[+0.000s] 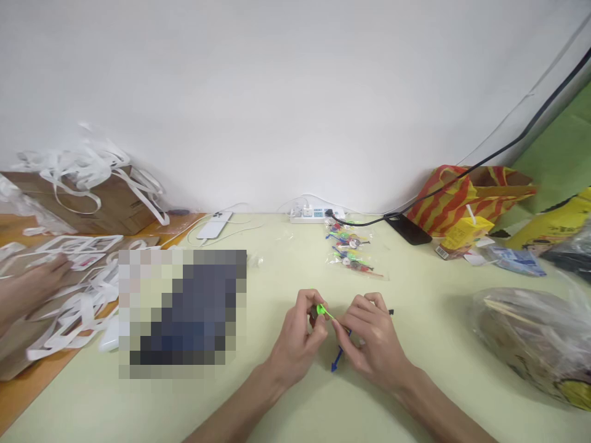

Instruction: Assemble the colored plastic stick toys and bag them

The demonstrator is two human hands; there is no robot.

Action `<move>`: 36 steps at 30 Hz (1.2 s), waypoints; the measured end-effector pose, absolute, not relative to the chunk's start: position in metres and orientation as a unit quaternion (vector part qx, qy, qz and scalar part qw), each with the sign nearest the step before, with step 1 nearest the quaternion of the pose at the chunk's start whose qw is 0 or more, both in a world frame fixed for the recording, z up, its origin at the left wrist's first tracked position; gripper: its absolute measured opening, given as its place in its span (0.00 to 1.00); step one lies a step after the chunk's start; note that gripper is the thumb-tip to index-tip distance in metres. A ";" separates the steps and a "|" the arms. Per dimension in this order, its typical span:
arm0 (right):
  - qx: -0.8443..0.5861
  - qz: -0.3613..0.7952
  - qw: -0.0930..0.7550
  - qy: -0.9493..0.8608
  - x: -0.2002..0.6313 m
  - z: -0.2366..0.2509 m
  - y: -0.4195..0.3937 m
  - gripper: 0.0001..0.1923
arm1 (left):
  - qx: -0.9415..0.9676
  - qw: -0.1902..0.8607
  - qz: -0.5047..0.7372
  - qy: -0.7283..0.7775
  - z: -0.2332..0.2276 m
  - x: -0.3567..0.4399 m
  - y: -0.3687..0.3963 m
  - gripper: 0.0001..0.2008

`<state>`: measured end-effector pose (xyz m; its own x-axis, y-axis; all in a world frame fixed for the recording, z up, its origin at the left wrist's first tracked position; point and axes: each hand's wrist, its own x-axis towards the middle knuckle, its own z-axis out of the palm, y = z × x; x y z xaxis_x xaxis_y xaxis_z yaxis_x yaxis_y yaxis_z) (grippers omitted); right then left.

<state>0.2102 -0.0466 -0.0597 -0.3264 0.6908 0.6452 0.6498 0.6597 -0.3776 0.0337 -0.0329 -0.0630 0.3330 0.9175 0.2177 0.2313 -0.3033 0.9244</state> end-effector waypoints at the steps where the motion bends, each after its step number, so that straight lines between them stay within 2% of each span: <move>1: -0.410 0.028 0.413 -0.813 0.210 -0.060 -0.047 0.17 | 0.702 0.423 0.399 0.411 -0.064 0.034 -0.033 0.03; 12: -0.394 0.050 0.397 -0.827 0.212 -0.057 -0.047 0.17 | 0.743 0.412 0.316 0.423 -0.058 0.029 -0.030 0.05; 18: -0.377 0.024 0.390 -0.840 0.215 -0.056 -0.047 0.16 | 0.810 0.342 0.256 0.401 -0.051 0.022 -0.027 0.06; 25: -0.402 -0.039 0.406 -0.820 0.204 -0.066 -0.047 0.17 | 0.789 0.331 0.312 0.413 -0.055 0.029 -0.026 0.08; 29: -0.410 -0.041 0.419 -0.809 0.199 -0.067 -0.047 0.18 | 0.781 0.304 0.337 0.428 -0.061 0.027 -0.023 0.10; 33: -0.411 -0.032 0.453 -0.790 0.202 -0.063 -0.051 0.19 | 0.719 0.238 0.420 0.500 -0.065 0.005 -0.008 0.08; 36: -0.422 -0.027 0.445 -0.790 0.204 -0.060 -0.054 0.18 | 0.699 0.227 0.442 0.515 -0.062 -0.014 0.003 0.08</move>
<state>0.2035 -0.0538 -0.0603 -0.2486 0.6414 0.7258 0.6899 0.6432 -0.3321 -0.0140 0.0027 -0.0621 0.0791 0.9200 0.3837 0.5181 -0.3668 0.7727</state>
